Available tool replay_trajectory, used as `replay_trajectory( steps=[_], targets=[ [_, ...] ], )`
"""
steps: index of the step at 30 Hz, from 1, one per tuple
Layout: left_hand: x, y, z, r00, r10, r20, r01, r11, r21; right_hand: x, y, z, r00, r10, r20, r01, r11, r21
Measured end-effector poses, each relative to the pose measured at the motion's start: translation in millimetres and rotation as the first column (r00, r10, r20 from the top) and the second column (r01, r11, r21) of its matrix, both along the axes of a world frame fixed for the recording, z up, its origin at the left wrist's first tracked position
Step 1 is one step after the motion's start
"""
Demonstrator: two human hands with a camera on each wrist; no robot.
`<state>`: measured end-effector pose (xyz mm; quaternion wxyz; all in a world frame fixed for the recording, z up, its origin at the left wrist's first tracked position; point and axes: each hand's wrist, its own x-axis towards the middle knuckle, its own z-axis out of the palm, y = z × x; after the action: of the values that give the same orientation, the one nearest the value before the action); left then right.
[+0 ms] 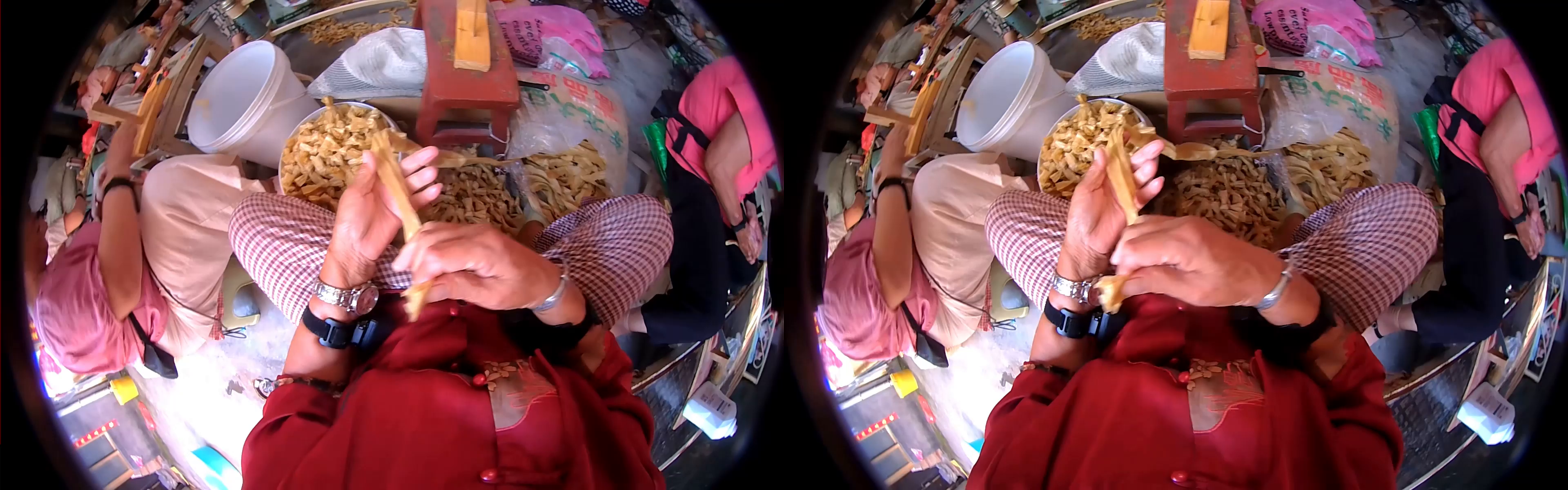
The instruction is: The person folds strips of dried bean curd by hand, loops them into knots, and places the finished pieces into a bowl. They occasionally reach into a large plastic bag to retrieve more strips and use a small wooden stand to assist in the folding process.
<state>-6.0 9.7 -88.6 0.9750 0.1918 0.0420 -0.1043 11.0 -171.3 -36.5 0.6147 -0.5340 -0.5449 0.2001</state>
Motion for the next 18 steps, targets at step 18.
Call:
replay_trajectory(
  steps=[18],
  targets=[
    [-19.8,13.4,23.9,0.963,-0.147,-0.226,0.241,0.845,0.477,5.0,-1.6,-20.7,0.638,-0.225,-0.737,0.278,0.959,-0.053]
  ],
)
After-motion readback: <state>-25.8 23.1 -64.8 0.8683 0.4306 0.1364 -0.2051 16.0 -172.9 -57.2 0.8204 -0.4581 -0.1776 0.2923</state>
